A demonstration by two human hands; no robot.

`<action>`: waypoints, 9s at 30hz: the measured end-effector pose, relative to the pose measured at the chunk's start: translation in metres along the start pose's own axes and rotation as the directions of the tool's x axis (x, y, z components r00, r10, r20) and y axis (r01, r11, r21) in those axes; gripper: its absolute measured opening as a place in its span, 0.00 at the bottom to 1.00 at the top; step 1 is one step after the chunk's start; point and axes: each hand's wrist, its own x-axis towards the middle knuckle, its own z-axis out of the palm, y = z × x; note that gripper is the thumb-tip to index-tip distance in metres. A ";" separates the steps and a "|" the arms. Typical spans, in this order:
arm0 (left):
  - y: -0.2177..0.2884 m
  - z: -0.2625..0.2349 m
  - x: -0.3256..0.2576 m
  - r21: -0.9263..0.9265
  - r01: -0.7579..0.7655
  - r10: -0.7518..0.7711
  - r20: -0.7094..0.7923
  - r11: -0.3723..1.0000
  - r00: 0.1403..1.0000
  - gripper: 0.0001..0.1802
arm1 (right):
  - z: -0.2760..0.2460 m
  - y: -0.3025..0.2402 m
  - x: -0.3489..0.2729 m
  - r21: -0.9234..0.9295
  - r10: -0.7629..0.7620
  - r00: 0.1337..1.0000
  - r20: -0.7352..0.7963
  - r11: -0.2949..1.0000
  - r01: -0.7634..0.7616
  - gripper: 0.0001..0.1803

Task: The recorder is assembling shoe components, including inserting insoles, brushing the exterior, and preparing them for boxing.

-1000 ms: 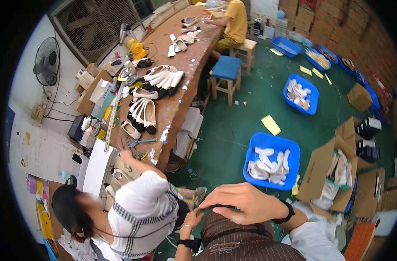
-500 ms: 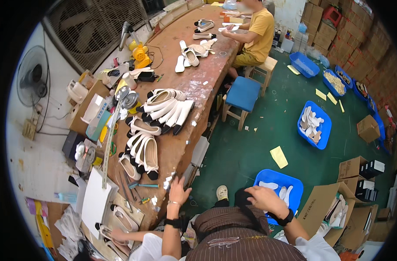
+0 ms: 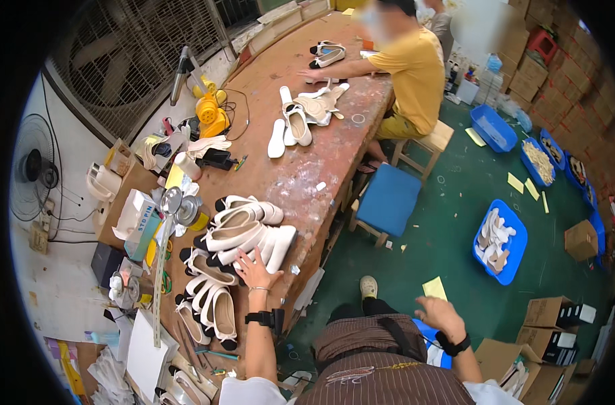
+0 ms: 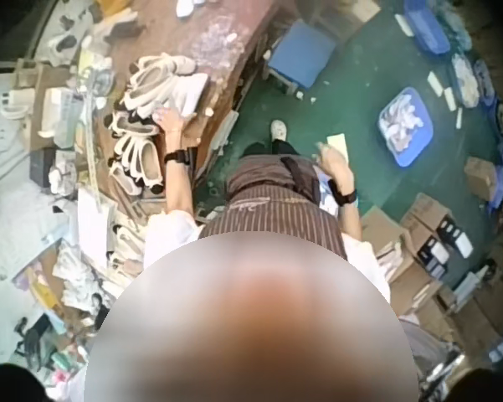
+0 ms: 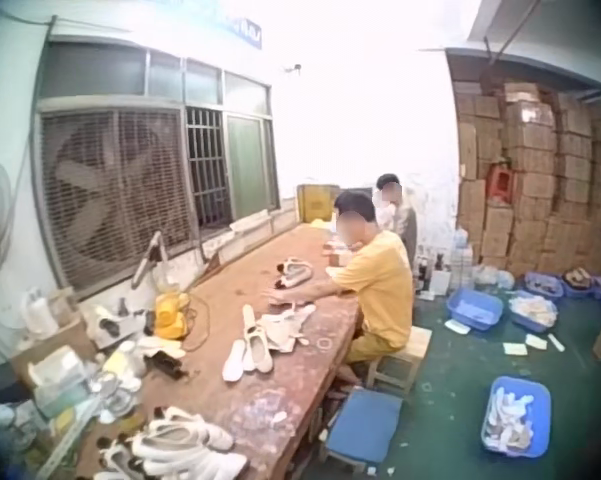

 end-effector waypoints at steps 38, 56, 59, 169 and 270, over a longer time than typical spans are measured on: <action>0.014 0.009 0.159 -0.113 -0.045 0.060 0.131 0.993 0.990 0.70 | -0.145 -0.061 0.298 -0.042 0.004 0.995 0.098 0.999 0.000 0.18; 0.014 0.013 0.162 -0.088 -0.019 0.035 0.185 0.996 0.982 0.72 | -0.158 -0.119 0.395 -0.061 -0.260 0.940 0.220 0.958 0.279 0.20; 0.015 0.012 0.163 -0.095 -0.018 0.036 0.193 0.995 0.981 0.71 | -0.155 -0.122 0.406 -0.029 -0.254 0.935 0.249 0.963 0.269 0.20; 0.181 -0.064 0.357 -0.515 -0.372 0.224 -0.328 0.772 0.918 0.11 | -0.120 -0.048 0.689 -0.441 -0.244 0.958 -0.153 0.884 0.155 0.20; 0.111 -0.013 0.428 -0.756 0.501 -0.599 0.182 0.422 0.780 0.39 | -0.210 -0.131 1.014 -0.195 -0.397 0.918 -0.016 0.901 0.387 0.28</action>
